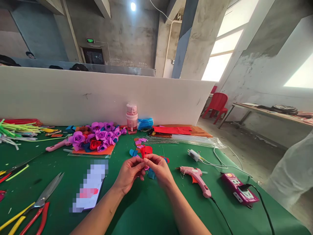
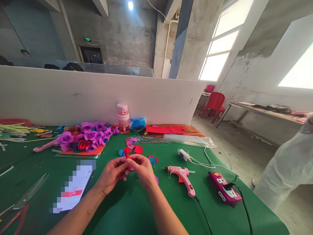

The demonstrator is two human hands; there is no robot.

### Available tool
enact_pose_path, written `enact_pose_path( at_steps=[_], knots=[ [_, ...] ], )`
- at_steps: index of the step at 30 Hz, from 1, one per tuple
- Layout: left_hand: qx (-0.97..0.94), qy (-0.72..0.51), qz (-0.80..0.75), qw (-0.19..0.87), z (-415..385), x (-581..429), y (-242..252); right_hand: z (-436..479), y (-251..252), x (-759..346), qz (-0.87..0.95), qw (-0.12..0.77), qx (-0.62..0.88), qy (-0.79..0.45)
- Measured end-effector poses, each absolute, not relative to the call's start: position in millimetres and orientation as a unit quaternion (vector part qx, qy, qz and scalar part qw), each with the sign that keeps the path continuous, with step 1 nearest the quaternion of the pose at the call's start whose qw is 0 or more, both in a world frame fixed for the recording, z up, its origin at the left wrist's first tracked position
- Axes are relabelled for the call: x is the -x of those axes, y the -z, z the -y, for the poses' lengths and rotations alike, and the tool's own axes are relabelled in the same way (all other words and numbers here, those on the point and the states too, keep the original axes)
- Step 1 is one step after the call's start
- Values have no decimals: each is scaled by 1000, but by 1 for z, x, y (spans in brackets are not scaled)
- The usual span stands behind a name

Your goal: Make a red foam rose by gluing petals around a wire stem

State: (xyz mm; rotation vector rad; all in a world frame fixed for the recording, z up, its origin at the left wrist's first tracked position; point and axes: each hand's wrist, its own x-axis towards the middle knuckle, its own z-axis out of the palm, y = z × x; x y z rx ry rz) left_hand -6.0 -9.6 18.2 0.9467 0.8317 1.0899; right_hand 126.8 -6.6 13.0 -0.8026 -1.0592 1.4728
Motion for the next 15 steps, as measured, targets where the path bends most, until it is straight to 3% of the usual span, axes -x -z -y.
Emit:
enact_pose_path(
  at_steps=[5, 10, 15],
  knots=[
    [-422, -480, -373, 672, 7, 6, -15, 5, -13, -122, 433, 568, 344, -610],
    [-385, -494, -415, 660, 7, 7, -16, 1, -9, -114, 329, 689, 380, -522],
    [-397, -474, -465, 633, -2, 12, -15, -1, -4, -103, 272, 743, 394, -468]
  ],
)
